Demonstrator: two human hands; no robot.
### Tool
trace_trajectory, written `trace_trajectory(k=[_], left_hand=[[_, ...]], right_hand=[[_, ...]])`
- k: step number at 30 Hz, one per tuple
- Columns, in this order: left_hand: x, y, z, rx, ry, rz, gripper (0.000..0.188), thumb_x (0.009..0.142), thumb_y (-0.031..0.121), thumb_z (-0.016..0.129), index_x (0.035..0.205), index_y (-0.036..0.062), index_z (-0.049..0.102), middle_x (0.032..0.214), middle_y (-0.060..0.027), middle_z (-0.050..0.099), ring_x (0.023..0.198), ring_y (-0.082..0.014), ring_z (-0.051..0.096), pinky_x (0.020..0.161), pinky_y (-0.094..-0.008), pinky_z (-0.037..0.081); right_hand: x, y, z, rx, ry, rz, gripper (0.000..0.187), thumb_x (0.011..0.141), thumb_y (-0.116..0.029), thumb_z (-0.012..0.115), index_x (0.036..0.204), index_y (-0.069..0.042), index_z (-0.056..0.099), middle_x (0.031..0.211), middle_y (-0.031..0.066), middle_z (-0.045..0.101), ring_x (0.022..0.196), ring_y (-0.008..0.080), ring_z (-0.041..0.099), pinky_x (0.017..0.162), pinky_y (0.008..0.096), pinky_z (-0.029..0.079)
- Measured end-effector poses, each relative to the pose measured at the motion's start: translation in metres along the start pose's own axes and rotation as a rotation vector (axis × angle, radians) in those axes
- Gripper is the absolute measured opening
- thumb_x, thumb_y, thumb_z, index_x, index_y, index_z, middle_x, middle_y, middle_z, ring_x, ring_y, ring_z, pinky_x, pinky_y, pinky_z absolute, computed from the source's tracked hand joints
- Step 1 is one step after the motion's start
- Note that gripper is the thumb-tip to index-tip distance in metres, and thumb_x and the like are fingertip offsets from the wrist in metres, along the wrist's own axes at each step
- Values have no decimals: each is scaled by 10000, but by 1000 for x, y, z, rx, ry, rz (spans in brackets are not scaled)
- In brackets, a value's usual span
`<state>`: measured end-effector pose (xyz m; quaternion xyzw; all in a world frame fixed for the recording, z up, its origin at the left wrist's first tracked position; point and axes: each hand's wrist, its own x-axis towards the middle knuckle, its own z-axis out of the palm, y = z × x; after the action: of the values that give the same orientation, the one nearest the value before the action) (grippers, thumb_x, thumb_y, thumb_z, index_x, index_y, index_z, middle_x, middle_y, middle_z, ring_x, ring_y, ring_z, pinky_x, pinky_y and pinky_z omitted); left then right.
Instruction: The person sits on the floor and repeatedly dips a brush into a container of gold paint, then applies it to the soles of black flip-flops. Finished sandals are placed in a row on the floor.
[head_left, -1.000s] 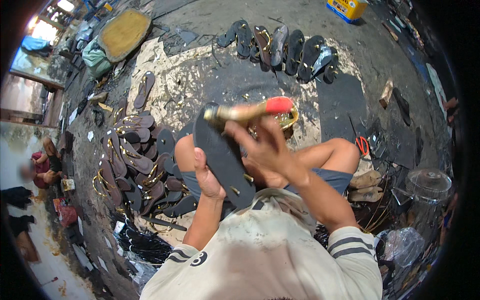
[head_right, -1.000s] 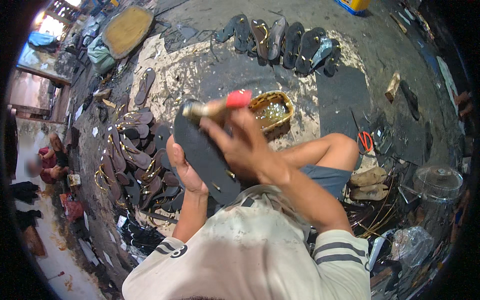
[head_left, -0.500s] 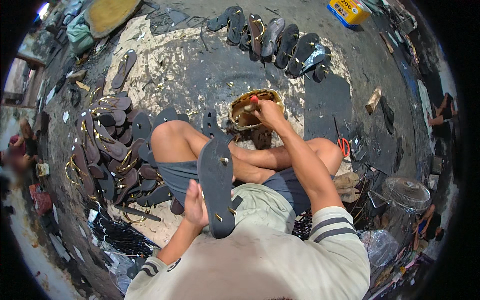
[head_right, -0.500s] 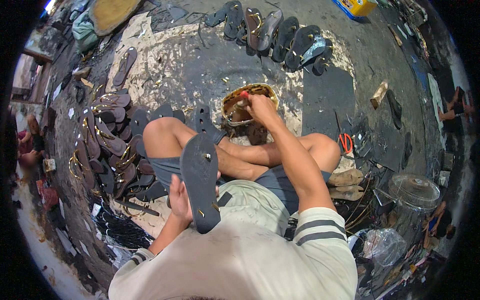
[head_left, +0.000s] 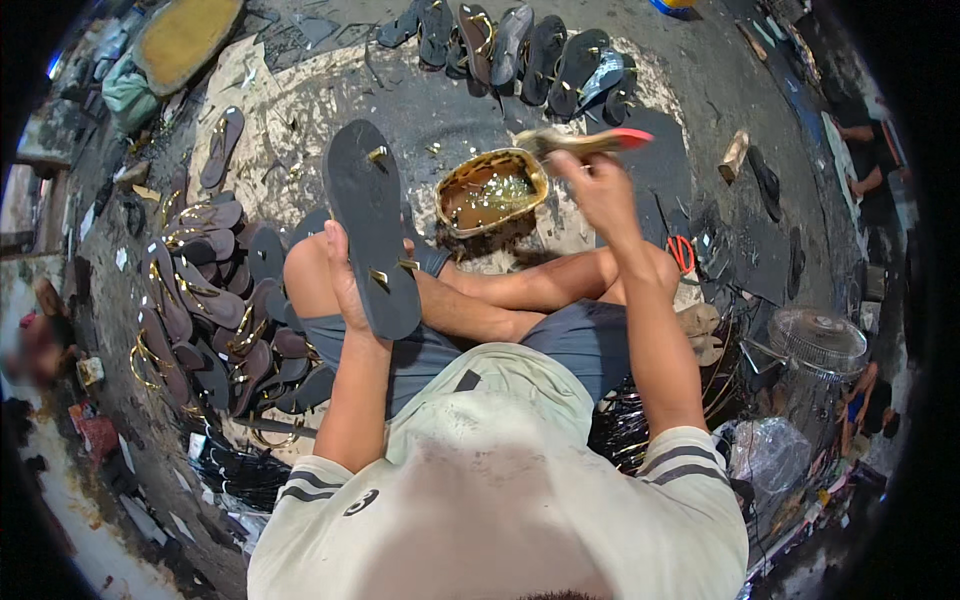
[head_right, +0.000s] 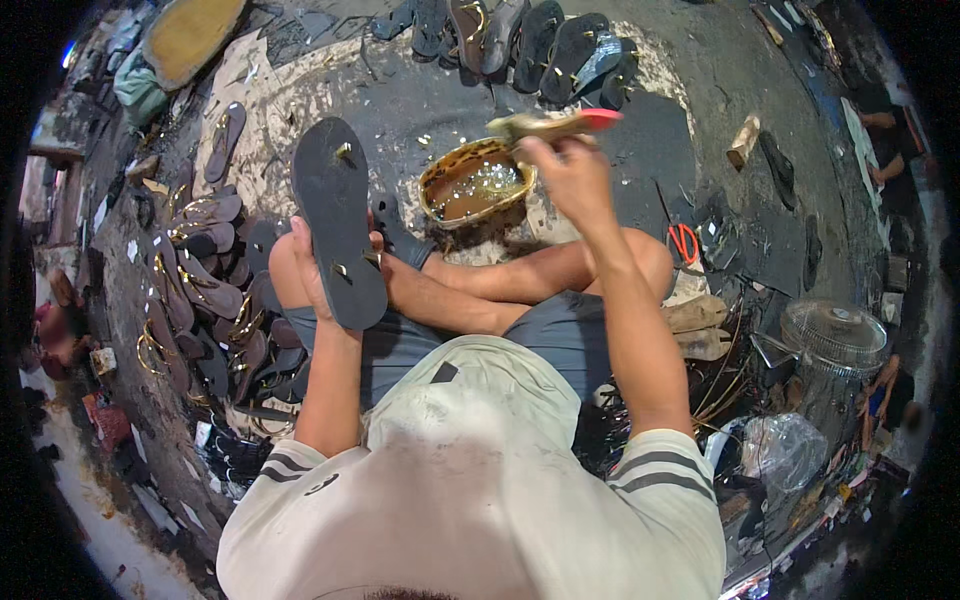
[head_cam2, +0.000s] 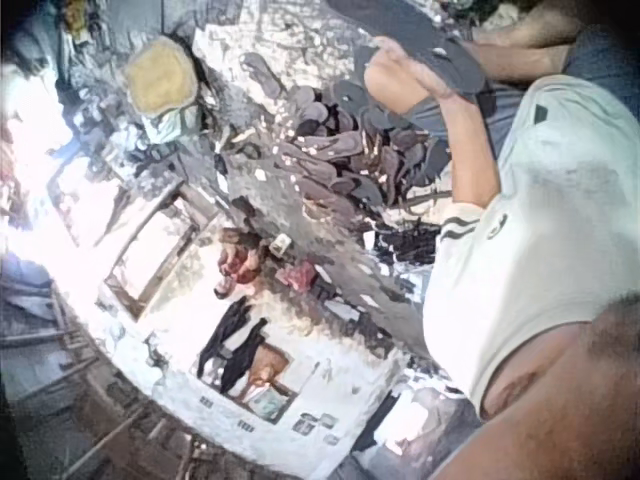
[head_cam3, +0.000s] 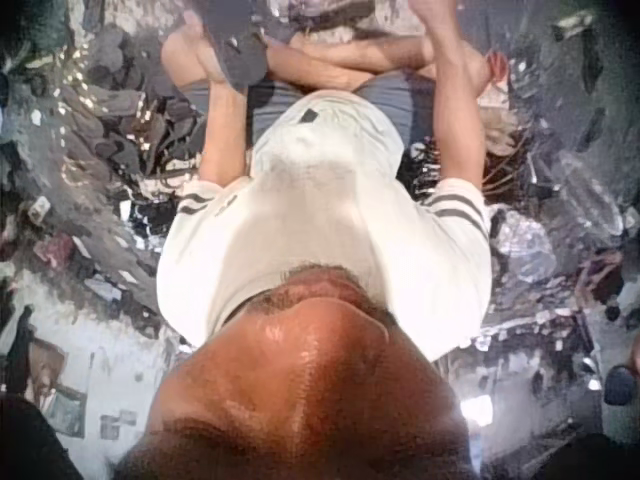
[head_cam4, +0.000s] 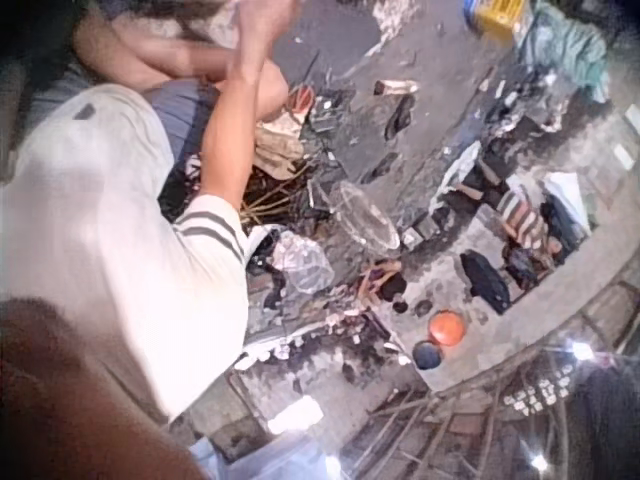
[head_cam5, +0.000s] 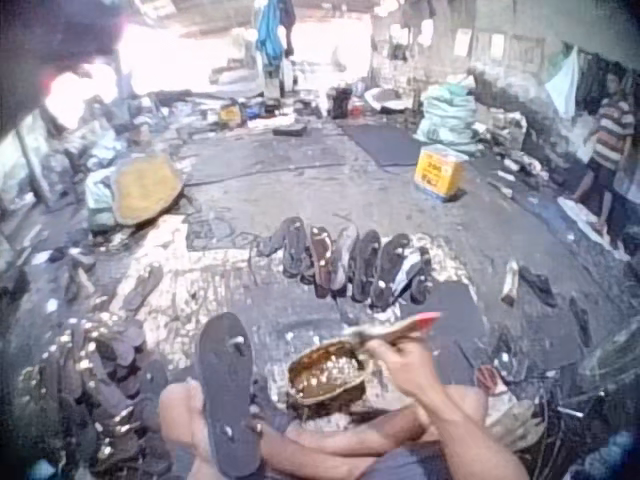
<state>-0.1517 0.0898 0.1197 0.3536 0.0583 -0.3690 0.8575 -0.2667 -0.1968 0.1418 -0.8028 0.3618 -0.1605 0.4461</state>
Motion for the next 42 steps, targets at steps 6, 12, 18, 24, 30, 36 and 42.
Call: trace_trajectory(k=[6, 12, 18, 24, 30, 36, 42], left_hand=[[1, -1, 33, -57, 0, 48, 677, 964, 627, 493, 1250, 19, 577, 1073, -144, 651, 739, -196, 652, 637, -281, 556], [-4, 8, -29, 38, -71, 69, 733, 958, 619, 503, 1338, -8, 518, 1132, -170, 647, 799, -229, 672, 593, -324, 592], [27, -10, 18, 6, 6, 87, 606, 998, 566, 468, 1250, 27, 583, 986, -141, 686, 708, -225, 678, 595, -304, 583], [55, -10, 32, 22, -119, 135, 529, 1012, 535, 468, 1191, 55, 599, 985, -104, 685, 723, -198, 677, 612, -299, 576], [44, -16, 81, -86, -139, 152, 549, 1019, 546, 436, 1254, 69, 574, 1146, -72, 655, 963, -192, 667, 824, -351, 574], [56, 13, 69, -99, -182, 67, 569, 1002, 562, 467, 1162, 42, 634, 896, -138, 706, 623, -222, 701, 509, -323, 601], [40, -31, 53, -463, -59, -126, 513, 1017, 512, 461, 1256, 83, 611, 1173, -157, 674, 1003, -292, 674, 1007, -445, 503]], right_hand=[[28, 82, 102, -625, -177, -327, 315, 810, -373, 765, 951, -92, 749, 912, 185, 692, 924, 374, 641, 816, 478, 502], [32, 54, 68, 248, -75, -312, 274, 896, -203, 739, 1070, 5, 694, 1096, 118, 722, 1058, 196, 657, 907, 368, 513], [12, 126, -34, -557, -2, -242, 311, 909, -312, 698, 987, -11, 697, 1022, 182, 707, 918, 301, 676, 772, 392, 517], [-35, -33, 3, 631, 96, -1, 322, 961, -285, 688, 1041, 26, 664, 949, 43, 689, 829, 108, 606, 731, 307, 516], [-64, -60, 86, 356, 71, -371, 253, 918, -113, 681, 1130, 26, 667, 1121, 187, 652, 1041, 304, 636, 914, 391, 493], [-95, -42, 86, 443, -105, -664, 355, 849, -73, 756, 1174, -37, 619, 1066, 144, 645, 1001, 329, 621, 860, 444, 487], [-30, -82, 66, 250, -46, -982, 292, 826, -38, 740, 1106, -70, 665, 1037, 109, 664, 946, 311, 636, 809, 400, 475]])
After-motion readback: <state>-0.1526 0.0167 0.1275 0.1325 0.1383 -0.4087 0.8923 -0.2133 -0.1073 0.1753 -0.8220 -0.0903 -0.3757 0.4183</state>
